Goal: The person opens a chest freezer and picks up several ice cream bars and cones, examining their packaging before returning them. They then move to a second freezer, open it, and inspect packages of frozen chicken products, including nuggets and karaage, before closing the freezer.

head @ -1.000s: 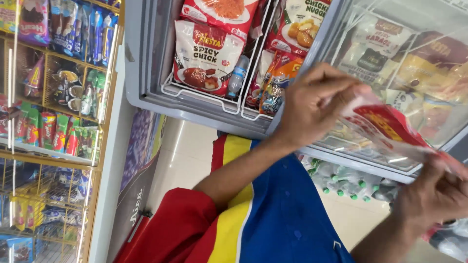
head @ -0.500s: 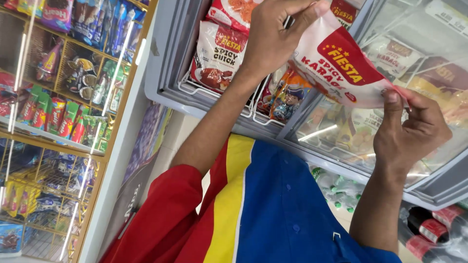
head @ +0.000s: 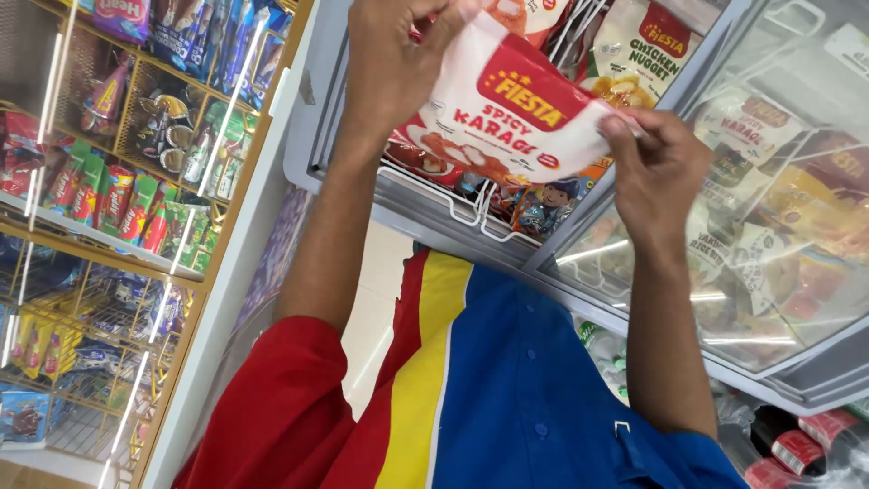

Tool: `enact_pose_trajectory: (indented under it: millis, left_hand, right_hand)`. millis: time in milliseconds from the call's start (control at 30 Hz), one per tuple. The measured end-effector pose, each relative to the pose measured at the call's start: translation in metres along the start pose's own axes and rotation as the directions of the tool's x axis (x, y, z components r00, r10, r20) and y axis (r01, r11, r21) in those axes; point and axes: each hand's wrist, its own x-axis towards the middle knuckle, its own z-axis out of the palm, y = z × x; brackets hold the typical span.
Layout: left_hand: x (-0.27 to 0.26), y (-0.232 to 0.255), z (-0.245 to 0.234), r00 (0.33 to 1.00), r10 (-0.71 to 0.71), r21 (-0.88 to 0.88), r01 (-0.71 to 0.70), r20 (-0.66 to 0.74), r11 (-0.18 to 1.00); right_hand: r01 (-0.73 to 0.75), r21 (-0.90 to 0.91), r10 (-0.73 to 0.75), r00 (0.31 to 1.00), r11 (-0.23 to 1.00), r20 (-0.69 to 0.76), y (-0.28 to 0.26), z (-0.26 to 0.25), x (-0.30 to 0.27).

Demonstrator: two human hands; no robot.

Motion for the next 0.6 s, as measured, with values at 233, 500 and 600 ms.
enact_pose_trajectory:
  millis: [233,500,600]
  left_hand:
    - [-0.037,-0.105,0.044,0.979,-0.198,0.415,0.199,-0.046,0.888]
    - [-0.131,-0.146,0.054,0.876,-0.481,0.498,0.422,-0.011,0.758]
    - [-0.133,-0.132,0.049,0.786,-0.610,0.594,0.444,0.103,0.671]
  right_hand:
    - [-0.734,-0.156,0.750,0.646,0.661,0.144,0.073,0.096,0.032]
    - [-0.791,-0.172,0.784,0.503,0.588,0.364,0.141,0.173,-0.040]
    - [-0.753,-0.195,0.751,0.522,0.629,0.405,0.155,0.187,-0.068]
